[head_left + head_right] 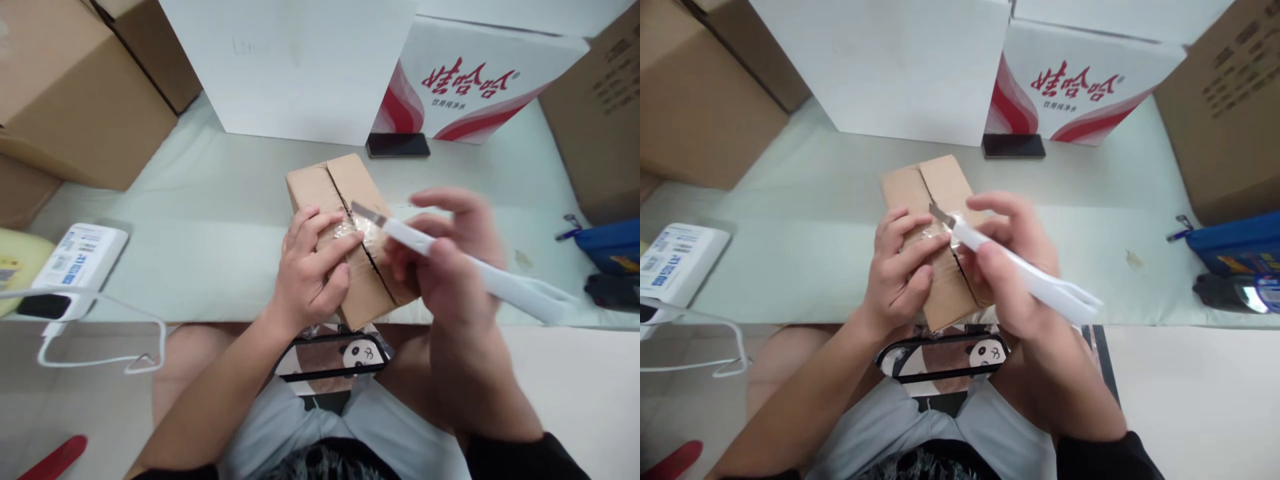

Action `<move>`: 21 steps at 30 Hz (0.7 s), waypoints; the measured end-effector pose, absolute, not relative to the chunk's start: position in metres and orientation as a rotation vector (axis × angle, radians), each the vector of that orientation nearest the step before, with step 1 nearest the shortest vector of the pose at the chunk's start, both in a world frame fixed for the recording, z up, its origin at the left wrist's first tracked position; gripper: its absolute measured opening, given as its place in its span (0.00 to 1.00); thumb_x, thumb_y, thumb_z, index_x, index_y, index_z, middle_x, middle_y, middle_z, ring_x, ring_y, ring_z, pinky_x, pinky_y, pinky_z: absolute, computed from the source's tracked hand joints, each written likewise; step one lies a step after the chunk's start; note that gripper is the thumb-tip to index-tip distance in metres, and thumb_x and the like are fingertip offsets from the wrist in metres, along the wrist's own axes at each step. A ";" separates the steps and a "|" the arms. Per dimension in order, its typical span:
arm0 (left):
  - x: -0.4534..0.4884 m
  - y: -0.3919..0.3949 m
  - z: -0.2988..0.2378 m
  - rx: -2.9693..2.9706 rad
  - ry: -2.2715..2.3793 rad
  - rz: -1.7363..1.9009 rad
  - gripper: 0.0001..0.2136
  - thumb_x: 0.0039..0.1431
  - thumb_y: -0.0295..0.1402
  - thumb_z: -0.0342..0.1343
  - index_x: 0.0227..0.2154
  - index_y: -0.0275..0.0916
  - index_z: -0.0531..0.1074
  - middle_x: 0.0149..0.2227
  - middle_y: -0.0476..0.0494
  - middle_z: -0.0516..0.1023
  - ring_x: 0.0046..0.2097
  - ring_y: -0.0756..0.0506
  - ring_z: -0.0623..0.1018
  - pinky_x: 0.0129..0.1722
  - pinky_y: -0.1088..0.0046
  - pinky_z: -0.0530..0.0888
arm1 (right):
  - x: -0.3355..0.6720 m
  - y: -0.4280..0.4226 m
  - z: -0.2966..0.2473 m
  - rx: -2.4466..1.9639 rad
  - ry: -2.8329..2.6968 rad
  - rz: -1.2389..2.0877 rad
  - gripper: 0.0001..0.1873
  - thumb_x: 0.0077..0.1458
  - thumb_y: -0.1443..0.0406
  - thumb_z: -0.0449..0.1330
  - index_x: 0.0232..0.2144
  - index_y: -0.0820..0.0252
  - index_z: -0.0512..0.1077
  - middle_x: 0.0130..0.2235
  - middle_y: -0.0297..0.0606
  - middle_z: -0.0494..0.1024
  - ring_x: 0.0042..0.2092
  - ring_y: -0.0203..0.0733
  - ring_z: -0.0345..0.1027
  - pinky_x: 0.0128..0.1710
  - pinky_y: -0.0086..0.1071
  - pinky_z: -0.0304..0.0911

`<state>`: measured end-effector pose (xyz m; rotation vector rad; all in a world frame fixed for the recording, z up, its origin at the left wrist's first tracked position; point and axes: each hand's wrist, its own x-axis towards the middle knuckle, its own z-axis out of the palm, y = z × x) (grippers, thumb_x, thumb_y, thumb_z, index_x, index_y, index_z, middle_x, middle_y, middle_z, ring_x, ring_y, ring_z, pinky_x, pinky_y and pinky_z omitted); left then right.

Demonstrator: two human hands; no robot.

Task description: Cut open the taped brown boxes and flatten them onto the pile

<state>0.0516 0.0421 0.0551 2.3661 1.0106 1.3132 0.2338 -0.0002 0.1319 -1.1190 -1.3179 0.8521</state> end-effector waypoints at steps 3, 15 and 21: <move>0.054 0.042 0.053 2.341 1.013 1.353 0.18 0.66 0.35 0.48 0.52 0.44 0.78 0.58 0.38 0.74 0.65 0.36 0.68 0.69 0.47 0.63 | 0.235 -0.002 0.126 -1.346 -1.471 0.809 0.13 0.64 0.55 0.60 0.47 0.52 0.75 0.36 0.34 0.80 0.31 0.35 0.72 0.28 0.29 0.67; 0.056 0.043 0.051 2.295 1.015 1.371 0.18 0.64 0.35 0.49 0.52 0.46 0.79 0.57 0.39 0.76 0.64 0.35 0.69 0.69 0.46 0.63 | 0.231 -0.001 0.123 -1.349 -1.485 0.572 0.06 0.63 0.60 0.62 0.42 0.52 0.74 0.27 0.28 0.73 0.25 0.31 0.63 0.25 0.28 0.61; 0.055 0.044 0.050 2.313 1.009 1.365 0.18 0.64 0.35 0.49 0.52 0.46 0.78 0.58 0.40 0.75 0.64 0.35 0.69 0.69 0.46 0.63 | 0.232 -0.005 0.122 -1.431 -1.457 0.596 0.08 0.60 0.61 0.66 0.40 0.52 0.71 0.29 0.29 0.77 0.25 0.32 0.67 0.23 0.28 0.62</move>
